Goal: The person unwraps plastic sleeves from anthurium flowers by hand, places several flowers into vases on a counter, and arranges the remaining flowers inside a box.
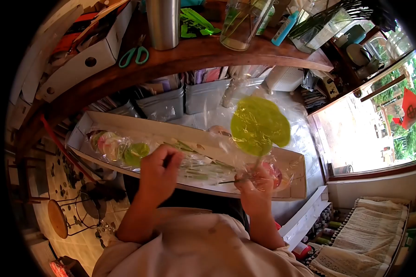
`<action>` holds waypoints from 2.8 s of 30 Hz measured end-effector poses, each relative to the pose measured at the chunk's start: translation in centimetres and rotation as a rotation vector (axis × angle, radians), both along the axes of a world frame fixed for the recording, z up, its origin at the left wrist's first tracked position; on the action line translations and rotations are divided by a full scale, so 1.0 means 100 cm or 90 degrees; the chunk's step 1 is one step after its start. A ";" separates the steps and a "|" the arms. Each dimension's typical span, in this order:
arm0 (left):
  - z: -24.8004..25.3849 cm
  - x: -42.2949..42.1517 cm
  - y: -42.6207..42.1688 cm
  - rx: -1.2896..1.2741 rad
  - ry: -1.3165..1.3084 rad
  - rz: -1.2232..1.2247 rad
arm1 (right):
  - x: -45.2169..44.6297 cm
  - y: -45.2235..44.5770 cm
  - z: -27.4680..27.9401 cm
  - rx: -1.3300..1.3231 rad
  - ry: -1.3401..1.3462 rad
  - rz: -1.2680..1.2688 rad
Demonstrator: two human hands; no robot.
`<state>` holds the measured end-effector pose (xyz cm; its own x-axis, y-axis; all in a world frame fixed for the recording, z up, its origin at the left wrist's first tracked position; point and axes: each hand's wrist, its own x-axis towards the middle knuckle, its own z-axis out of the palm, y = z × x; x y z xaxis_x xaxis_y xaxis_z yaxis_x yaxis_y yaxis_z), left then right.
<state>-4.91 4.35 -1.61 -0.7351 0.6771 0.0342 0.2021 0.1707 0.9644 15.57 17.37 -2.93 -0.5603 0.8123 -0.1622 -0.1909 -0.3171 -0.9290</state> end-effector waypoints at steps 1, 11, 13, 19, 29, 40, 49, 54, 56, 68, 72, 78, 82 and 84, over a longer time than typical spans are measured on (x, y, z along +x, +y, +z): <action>0.006 -0.008 -0.003 0.045 0.042 -0.047 | 0.001 0.004 0.003 -0.008 0.011 -0.013; 0.002 -0.015 0.002 0.003 0.229 -0.086 | 0.010 0.009 0.002 -0.088 0.075 0.098; -0.007 -0.008 0.013 0.071 0.269 -0.058 | 0.010 0.013 -0.006 -0.050 0.034 0.133; 0.002 0.004 0.017 0.174 0.166 0.113 | -0.005 0.014 0.004 0.077 -0.021 0.182; 0.015 0.040 0.018 0.238 0.246 -0.165 | -0.027 -0.002 0.024 0.219 -0.187 0.115; 0.006 0.030 0.034 0.367 -0.274 -0.060 | -0.042 0.009 0.032 0.667 -0.117 0.013; 0.016 0.026 0.031 0.269 -0.263 -0.130 | -0.057 0.013 0.051 0.814 -0.082 0.015; 0.023 0.023 0.037 0.275 -0.261 0.014 | -0.060 0.013 0.051 0.790 -0.047 0.043; 0.023 0.020 0.041 0.356 -0.258 0.044 | -0.060 0.011 0.048 0.756 -0.033 0.053; 0.055 -0.027 0.023 0.576 -0.334 0.031 | -0.034 0.022 0.001 0.373 -0.158 0.138; 0.072 -0.022 0.030 0.544 -0.358 0.015 | -0.035 0.026 0.021 0.554 -0.155 0.075; 0.086 -0.023 0.031 0.563 -0.377 -0.001 | -0.063 0.005 0.020 0.670 -0.156 0.051; 0.099 -0.023 0.026 0.631 -0.425 -0.086 | -0.076 -0.001 0.008 0.772 -0.114 0.141; 0.104 -0.026 0.020 0.640 -0.402 -0.086 | -0.078 0.000 0.000 0.772 -0.106 0.174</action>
<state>-7.54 6.32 8.76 -0.7374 0.6271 0.2510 -0.3974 -0.7032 0.5896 7.76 17.40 -2.92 -0.7781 0.3487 0.5225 -0.1064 0.7465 -0.6568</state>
